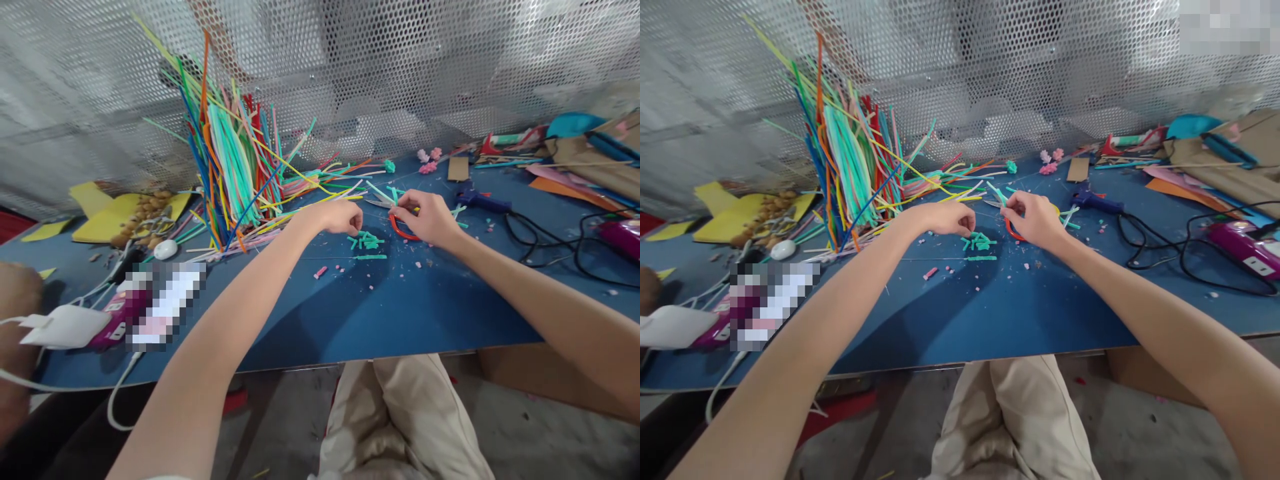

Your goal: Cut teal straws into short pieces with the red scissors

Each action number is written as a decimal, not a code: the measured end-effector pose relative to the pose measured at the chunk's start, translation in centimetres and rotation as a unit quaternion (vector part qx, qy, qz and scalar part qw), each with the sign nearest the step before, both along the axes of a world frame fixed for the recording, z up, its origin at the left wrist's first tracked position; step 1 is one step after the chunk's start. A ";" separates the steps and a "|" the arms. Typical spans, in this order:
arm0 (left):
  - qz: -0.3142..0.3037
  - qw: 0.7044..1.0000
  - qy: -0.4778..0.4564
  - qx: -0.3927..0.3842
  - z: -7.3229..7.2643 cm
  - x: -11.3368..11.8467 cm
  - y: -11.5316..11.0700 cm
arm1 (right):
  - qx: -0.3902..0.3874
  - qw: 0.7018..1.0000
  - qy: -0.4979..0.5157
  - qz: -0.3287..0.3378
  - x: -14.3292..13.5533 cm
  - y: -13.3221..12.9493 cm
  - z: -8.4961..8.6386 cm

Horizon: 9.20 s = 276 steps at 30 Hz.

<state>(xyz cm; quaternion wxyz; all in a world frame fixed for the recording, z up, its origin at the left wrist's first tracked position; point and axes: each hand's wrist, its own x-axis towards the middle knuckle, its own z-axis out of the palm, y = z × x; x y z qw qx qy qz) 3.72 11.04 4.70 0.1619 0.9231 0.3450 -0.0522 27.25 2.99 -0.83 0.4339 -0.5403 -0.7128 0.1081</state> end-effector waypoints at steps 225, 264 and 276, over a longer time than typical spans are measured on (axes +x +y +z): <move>0.161 0.795 -0.579 -0.078 -3.9 -3.0 -9.1 | -0.289 0.928 -0.014 0.235 -3.1 -4.5 2.8; 0.182 0.911 -0.352 0.111 -5.6 -3.5 -7.5 | -0.238 0.929 0.265 0.101 -2.6 -2.4 0.3; 0.264 0.898 -0.203 0.286 -3.7 -10.2 -3.1 | -0.231 0.925 0.285 0.099 -2.0 -2.0 0.3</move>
